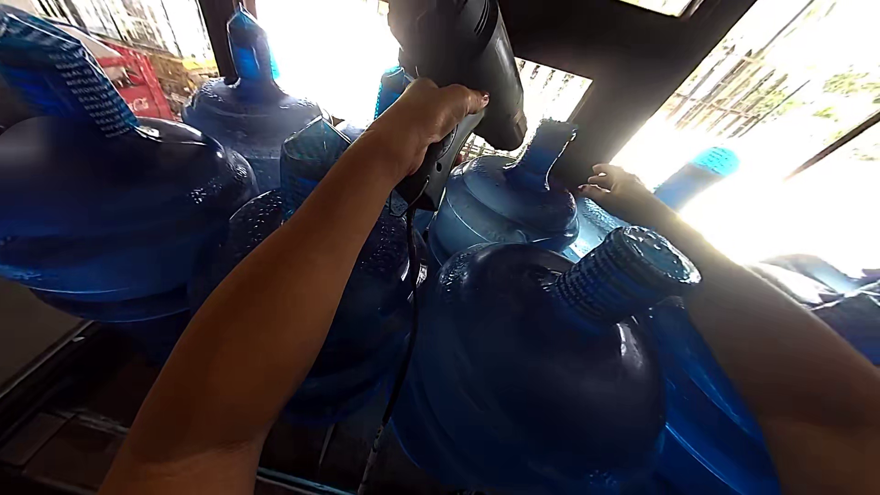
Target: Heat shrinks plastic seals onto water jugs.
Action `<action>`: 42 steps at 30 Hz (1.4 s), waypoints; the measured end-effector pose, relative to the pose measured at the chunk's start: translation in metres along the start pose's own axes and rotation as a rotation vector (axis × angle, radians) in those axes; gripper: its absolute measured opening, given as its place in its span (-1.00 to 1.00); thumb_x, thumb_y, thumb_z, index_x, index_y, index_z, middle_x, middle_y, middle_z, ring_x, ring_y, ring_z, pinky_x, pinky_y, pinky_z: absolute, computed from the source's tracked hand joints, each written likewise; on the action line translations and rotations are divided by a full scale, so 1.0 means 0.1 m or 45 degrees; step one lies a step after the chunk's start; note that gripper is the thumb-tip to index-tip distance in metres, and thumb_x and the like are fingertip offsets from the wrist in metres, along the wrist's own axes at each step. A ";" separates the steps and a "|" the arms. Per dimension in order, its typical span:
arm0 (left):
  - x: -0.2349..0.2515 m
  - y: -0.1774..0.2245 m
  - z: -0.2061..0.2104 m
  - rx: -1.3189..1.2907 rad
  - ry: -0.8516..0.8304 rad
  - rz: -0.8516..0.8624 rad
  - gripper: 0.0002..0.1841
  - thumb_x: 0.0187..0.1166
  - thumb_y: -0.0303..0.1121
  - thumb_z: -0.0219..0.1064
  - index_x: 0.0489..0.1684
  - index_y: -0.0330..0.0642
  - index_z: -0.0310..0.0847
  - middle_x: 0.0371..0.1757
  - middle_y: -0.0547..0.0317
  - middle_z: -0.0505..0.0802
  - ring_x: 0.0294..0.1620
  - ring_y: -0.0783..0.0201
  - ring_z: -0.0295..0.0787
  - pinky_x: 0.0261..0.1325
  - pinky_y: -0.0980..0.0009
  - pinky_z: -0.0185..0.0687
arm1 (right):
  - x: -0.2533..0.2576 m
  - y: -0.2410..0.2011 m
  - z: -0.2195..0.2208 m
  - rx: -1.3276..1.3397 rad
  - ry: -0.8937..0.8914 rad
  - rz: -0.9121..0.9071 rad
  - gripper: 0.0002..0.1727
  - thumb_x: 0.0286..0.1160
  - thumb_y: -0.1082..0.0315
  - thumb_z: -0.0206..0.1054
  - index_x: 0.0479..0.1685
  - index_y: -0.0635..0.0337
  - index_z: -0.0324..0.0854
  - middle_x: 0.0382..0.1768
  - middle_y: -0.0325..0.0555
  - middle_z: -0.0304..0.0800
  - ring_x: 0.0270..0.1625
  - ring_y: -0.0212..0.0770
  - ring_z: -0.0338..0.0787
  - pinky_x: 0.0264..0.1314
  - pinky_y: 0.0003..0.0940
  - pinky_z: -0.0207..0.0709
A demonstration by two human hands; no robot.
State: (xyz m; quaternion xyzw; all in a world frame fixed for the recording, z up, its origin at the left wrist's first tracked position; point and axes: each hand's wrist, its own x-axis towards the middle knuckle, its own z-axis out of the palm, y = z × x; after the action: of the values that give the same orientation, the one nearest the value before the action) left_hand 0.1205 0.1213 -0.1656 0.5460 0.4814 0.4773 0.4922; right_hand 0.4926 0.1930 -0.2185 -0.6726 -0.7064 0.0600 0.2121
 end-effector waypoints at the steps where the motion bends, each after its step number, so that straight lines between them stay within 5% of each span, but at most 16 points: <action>1: 0.01 -0.01 0.01 0.021 0.004 -0.013 -0.63 0.67 -0.16 0.35 0.28 -0.16 0.52 -0.11 0.02 0.75 -0.35 0.23 0.79 -0.36 0.33 0.77 | 0.00 0.07 -0.01 -0.016 0.037 0.013 -0.37 0.79 0.33 0.17 0.68 0.59 0.15 0.50 0.54 0.50 0.57 0.44 0.51 0.64 0.32 0.25; 9: -0.04 0.03 0.03 -0.127 0.103 0.169 -0.66 0.70 -0.14 0.34 0.20 -0.19 0.53 -0.20 0.07 0.78 -0.39 0.27 0.80 -0.37 0.38 0.79 | 0.17 0.42 0.02 -0.157 0.162 0.052 -0.48 0.84 0.28 -0.01 0.57 0.50 0.41 0.37 0.54 0.63 0.51 0.52 0.55 0.55 0.49 0.24; 15: -0.05 0.06 0.00 -0.145 0.093 0.074 -0.65 0.70 -0.11 0.32 0.21 -0.17 0.53 -0.20 0.07 0.78 -0.41 0.27 0.81 -0.40 0.39 0.79 | 0.20 0.33 0.06 -0.168 0.119 0.106 -0.44 0.92 0.20 -0.18 0.40 0.50 0.56 0.29 0.58 0.66 0.47 0.54 0.58 0.48 0.54 0.26; 19: -0.06 0.06 0.00 -0.184 0.179 0.211 -0.65 0.70 -0.17 0.34 0.27 -0.17 0.52 -0.15 0.07 0.78 -0.35 0.27 0.81 -0.35 0.38 0.80 | 0.22 -0.32 0.02 0.275 0.171 0.001 -0.24 0.93 -0.03 -0.39 0.66 0.49 0.28 0.65 0.47 0.35 0.74 0.35 0.29 0.73 0.32 0.04; 21: -0.07 0.06 -0.01 -0.230 0.247 0.277 -0.66 0.70 -0.19 0.34 0.27 -0.18 0.51 -0.11 0.06 0.76 -0.32 0.27 0.80 -0.30 0.36 0.81 | 0.31 -0.77 -0.01 0.184 0.160 -0.138 -0.24 0.93 -0.01 -0.44 0.76 0.47 0.11 0.71 0.51 0.20 0.79 0.38 0.19 0.75 0.33 0.02; 23: -0.08 0.07 -0.01 -0.287 0.301 0.310 -0.68 0.71 -0.20 0.33 0.25 -0.17 0.50 -0.12 0.07 0.75 -0.33 0.28 0.80 -0.32 0.39 0.80 | 0.58 -1.08 0.02 -0.073 0.087 -0.178 -0.22 0.93 -0.05 -0.40 0.81 0.48 0.01 0.72 0.58 0.12 0.79 0.49 0.14 0.75 0.39 0.01; 25: -0.08 0.08 -0.01 -0.315 0.335 0.327 -0.69 0.71 -0.21 0.33 0.25 -0.17 0.51 -0.12 0.07 0.76 -0.33 0.28 0.80 -0.33 0.38 0.81 | 0.90 -1.30 0.09 -0.267 0.003 -0.062 -0.01 0.80 -0.32 -0.45 0.78 0.47 0.10 0.68 0.57 0.24 0.74 0.51 0.26 0.67 0.51 0.08; 27: -0.07 0.06 -0.01 -0.319 0.343 0.341 -0.73 0.72 -0.25 0.31 0.19 -0.20 0.51 -0.13 0.07 0.76 -0.34 0.28 0.81 -0.34 0.38 0.81 | 1.03 -1.48 0.15 -0.301 -0.201 0.087 0.02 0.80 -0.35 -0.50 0.73 0.45 0.21 0.70 0.53 0.23 0.78 0.46 0.19 0.68 0.52 -0.03; 31: -0.05 0.05 -0.02 -0.329 0.374 0.367 -0.79 0.72 -0.30 0.29 0.13 -0.21 0.52 -0.10 0.05 0.73 -0.30 0.27 0.79 -0.32 0.39 0.80 | 1.49 -1.37 0.29 -0.393 -0.276 0.127 -0.06 0.77 -0.35 -0.22 0.58 0.40 0.46 0.58 0.49 0.43 0.69 0.40 0.36 0.63 0.49 0.12; 35: 0.00 0.01 -0.02 -0.281 0.359 0.293 -0.68 0.73 -0.20 0.30 0.29 -0.16 0.49 -0.08 0.06 0.74 -0.32 0.27 0.79 -0.31 0.35 0.80 | 1.15 -1.43 0.18 -0.386 -0.371 -0.078 -0.13 0.83 -0.28 -0.30 0.63 0.33 0.42 0.60 0.46 0.42 0.69 0.44 0.34 0.58 0.60 0.04; 38: 0.06 -0.03 -0.02 -0.237 0.326 0.222 -0.65 0.72 -0.15 0.31 0.29 -0.16 0.52 -0.11 0.04 0.76 -0.35 0.24 0.79 -0.35 0.32 0.80 | 0.97 -1.29 0.19 -0.408 -0.186 -0.370 -0.12 0.73 -0.34 -0.24 0.73 0.19 0.33 0.62 0.39 0.44 0.67 0.50 0.38 0.46 0.73 0.15; 40: 0.07 -0.04 0.00 -0.210 0.279 0.154 -0.62 0.71 -0.12 0.30 0.31 -0.16 0.52 -0.10 0.03 0.77 -0.32 0.22 0.80 -0.33 0.30 0.79 | 0.59 -1.28 0.10 -0.163 -0.110 -0.512 -0.26 0.87 -0.10 -0.20 0.77 0.29 0.24 0.74 0.32 0.26 0.78 0.35 0.26 0.66 0.50 0.11; 41: 0.07 -0.04 0.02 -0.206 0.258 0.122 -0.62 0.72 -0.12 0.30 0.32 -0.16 0.51 -0.09 0.04 0.76 -0.31 0.22 0.80 -0.32 0.31 0.80 | 0.34 -1.29 0.00 0.108 -0.076 -0.546 -0.37 0.93 0.10 -0.19 0.75 0.39 0.20 0.78 0.27 0.21 0.81 0.21 0.23 0.77 0.24 0.07; 42: 0.06 -0.03 0.03 -0.205 0.231 0.098 -0.61 0.72 -0.12 0.29 0.34 -0.16 0.51 -0.08 0.03 0.76 -0.29 0.22 0.80 -0.31 0.31 0.80 | 0.14 -1.27 -0.11 0.450 -0.050 -0.477 -0.37 0.92 0.10 -0.21 0.79 0.34 0.15 0.77 0.13 0.27 0.79 -0.05 0.28 0.78 -0.08 0.14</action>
State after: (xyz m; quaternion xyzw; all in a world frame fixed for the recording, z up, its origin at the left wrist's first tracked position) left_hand 0.1241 0.1274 -0.1689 0.4772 0.4627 0.5806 0.4702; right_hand 0.3792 0.1933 -0.1585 -0.4812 -0.8012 0.1553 0.3199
